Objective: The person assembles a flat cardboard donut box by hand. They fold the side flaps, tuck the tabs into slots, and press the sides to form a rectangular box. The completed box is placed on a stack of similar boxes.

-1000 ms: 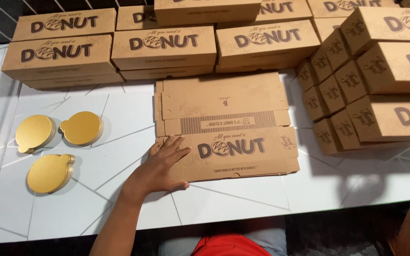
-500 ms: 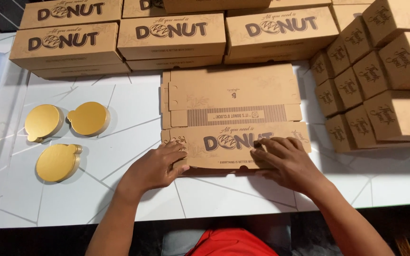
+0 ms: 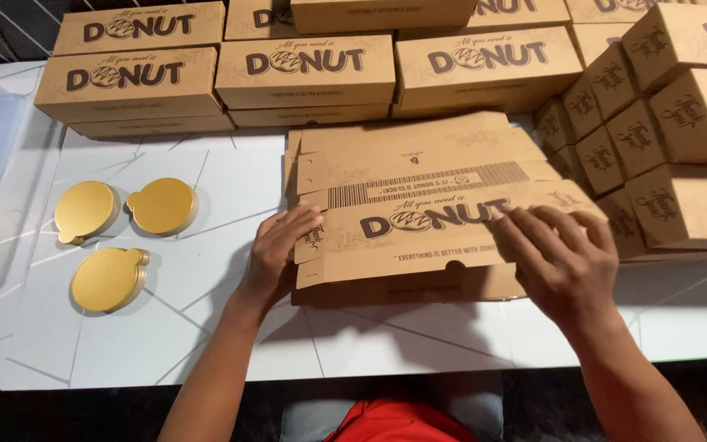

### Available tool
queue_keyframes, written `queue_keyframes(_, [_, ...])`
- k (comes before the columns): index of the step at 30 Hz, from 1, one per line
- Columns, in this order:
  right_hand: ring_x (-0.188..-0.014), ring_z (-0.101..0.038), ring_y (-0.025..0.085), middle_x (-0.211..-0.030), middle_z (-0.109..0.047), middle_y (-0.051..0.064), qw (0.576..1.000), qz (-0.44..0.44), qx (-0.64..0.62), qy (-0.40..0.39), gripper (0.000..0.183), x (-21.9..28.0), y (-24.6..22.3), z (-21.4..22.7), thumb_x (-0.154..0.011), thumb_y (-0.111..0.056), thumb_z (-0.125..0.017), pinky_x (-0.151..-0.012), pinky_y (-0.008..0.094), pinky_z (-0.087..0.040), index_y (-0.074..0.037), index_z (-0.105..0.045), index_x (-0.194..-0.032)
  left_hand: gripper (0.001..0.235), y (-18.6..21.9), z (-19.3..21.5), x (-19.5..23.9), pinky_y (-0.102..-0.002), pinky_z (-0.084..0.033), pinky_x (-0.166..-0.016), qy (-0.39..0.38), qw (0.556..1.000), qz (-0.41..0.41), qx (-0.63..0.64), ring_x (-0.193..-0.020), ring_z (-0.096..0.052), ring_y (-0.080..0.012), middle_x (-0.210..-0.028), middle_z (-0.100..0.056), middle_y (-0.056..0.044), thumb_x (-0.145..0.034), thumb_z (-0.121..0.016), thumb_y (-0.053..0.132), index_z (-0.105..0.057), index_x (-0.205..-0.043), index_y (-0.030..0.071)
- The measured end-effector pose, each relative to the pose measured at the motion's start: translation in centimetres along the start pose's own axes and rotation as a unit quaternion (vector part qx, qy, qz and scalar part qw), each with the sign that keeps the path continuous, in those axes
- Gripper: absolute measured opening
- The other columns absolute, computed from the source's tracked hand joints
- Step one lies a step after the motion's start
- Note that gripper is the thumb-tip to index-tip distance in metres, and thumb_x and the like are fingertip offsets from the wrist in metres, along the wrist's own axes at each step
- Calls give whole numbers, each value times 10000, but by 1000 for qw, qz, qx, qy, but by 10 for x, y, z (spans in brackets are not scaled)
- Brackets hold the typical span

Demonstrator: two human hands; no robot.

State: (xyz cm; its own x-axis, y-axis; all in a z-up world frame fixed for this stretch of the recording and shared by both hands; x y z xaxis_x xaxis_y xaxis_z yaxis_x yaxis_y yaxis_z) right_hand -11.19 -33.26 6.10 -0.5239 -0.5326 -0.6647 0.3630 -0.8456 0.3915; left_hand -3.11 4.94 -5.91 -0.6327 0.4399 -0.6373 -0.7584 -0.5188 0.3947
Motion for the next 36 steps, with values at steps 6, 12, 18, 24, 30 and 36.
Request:
queue_keyframes(6, [-891, -754, 297, -1013, -852, 145, 984, 0, -18, 177, 70, -41, 12, 16, -1043, -18, -806, -860, 436, -468, -43, -827, -981, 295, 16, 11, -38, -427, -359, -1092, 69, 983, 89, 147, -1278, -432, -285, -1297, -481, -151, -1031, -605, 177, -497, -1242, 1])
queue_keyframes(12, [-874, -706, 372, -1119, -840, 244, 984, -8, -85, 158, 123, -67, 35, 49, -1158, -1, -742, -864, 466, -440, 84, -822, -1119, 387, 18, 14, -52, -265, -390, -535, 164, 959, 189, 131, -593, -482, -13, -534, -482, 91, -920, -711, 95, -556, -566, 106])
queue_keyframes(18, [-943, -764, 216, -1109, -863, 52, 997, -25, -37, 58, 109, -83, 73, 12, -1210, -41, -868, -756, 350, -449, -125, -830, -1153, 305, 47, 35, -45, -263, -517, -692, 159, 823, 438, 324, -829, -589, -90, -869, -670, 17, -839, -818, 286, -631, -971, 84])
queue_keyframes(24, [-793, -733, 271, -846, -752, 59, 969, -83, -199, -120, 66, -76, 56, -132, -947, -73, -739, -785, 353, -557, -113, -789, -964, 733, 20, 22, -14, -360, -567, -732, 36, 851, 475, 219, -744, -700, -232, -915, -760, -177, -817, -871, 199, -463, -1415, 83])
queue_keyframes(30, [-1028, -673, 200, -1016, -717, -58, 956, -128, -174, -198, 122, -28, 16, -213, -980, -255, -689, -948, 348, -436, -260, -755, -1083, 1097, 12, 0, -45, -668, -359, -1060, -107, 925, 317, -178, -1372, -341, -478, -1569, -277, -228, -720, -908, 206, -274, -1607, 83])
queue_keyframes(36, [-1213, -647, 179, -1229, -732, -74, 971, -112, -116, -178, 191, -24, -4, -210, -1029, -298, -629, -981, 365, -442, -332, -726, -1190, 1033, -15, -50, -110, -663, -55, -1192, -257, 931, 158, -206, -1539, -216, -397, -1654, -292, -216, -832, -781, 410, -226, -1637, 80])
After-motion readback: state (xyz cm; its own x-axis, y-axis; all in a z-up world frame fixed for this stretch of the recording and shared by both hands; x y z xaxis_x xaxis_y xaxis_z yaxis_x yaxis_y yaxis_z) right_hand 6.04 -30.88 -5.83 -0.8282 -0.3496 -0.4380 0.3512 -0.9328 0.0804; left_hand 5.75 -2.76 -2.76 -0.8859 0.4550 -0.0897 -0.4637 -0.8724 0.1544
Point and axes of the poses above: each hand's wrist, its own x-axis away from the middle knuckle, its own z-axis out of the back of the hand, y = z × x, the point moved 1 cm from there along -x, towards the middle knuckle
